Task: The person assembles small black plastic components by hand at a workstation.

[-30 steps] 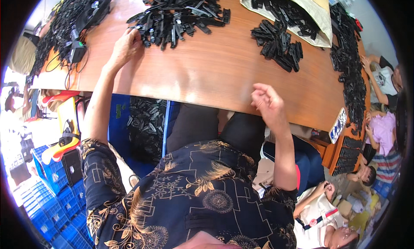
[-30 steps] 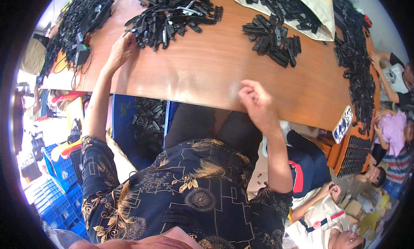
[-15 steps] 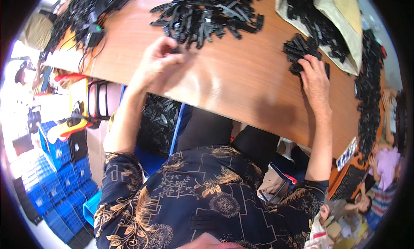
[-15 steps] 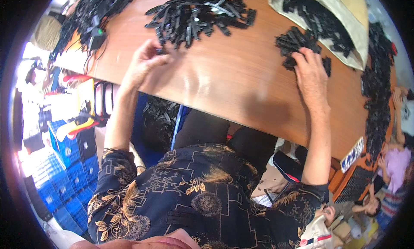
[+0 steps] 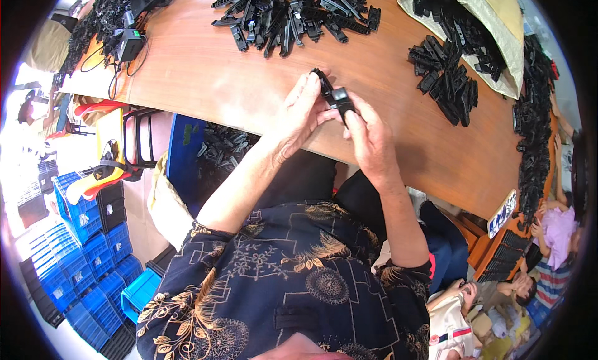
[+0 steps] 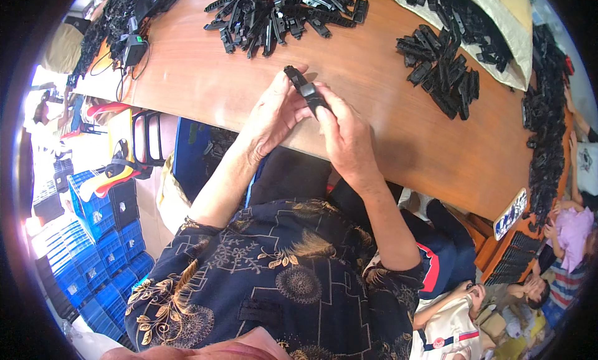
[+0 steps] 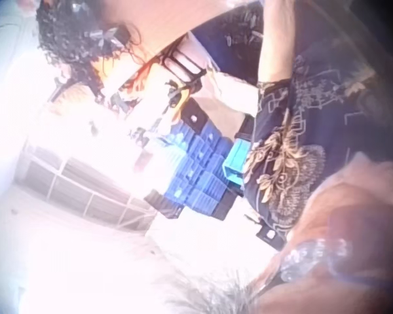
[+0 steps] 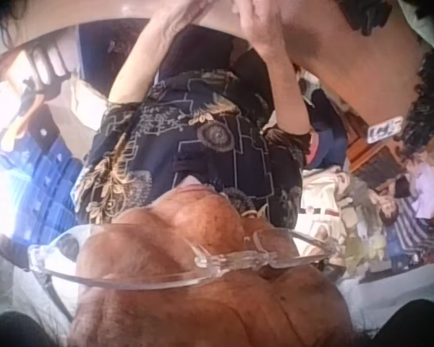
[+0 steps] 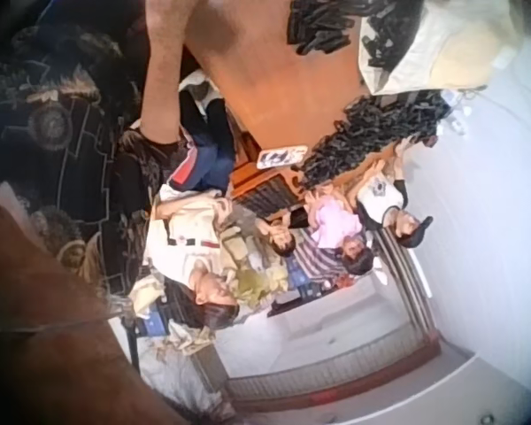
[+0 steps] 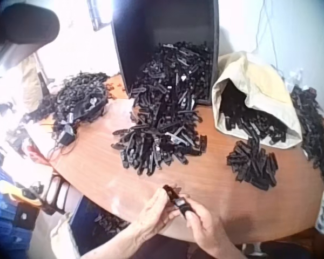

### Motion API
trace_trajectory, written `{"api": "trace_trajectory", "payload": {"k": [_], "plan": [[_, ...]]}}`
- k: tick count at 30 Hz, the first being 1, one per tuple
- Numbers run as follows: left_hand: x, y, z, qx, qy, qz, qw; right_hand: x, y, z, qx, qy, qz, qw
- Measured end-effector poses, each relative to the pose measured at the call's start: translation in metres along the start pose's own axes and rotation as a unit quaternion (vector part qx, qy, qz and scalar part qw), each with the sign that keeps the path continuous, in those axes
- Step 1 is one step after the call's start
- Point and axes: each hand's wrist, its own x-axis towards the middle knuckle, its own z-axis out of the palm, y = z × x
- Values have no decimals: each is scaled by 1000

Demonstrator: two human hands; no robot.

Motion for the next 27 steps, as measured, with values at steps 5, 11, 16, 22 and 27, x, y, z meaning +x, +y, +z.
{"api": "trace_trajectory", "payload": {"k": [5, 11, 16, 22, 27], "plan": [[-5, -7, 8, -91, -31, -14, 995, 1, -1, 19, 11, 54, -42, 998], [-15, -22, 20, 96, -18, 107, 989, -4, 10, 17, 27, 73, -27, 997], [-19, -26, 29, 108, -20, 108, 988, -9, 22, 17, 21, 111, -83, 990], [-20, -22, 30, 127, 8, 101, 987, -17, 8, 12, 34, 113, -35, 992], [-29, -3, 34, 140, -9, 102, 985, -23, 5, 0, 73, 66, -69, 993]]}}
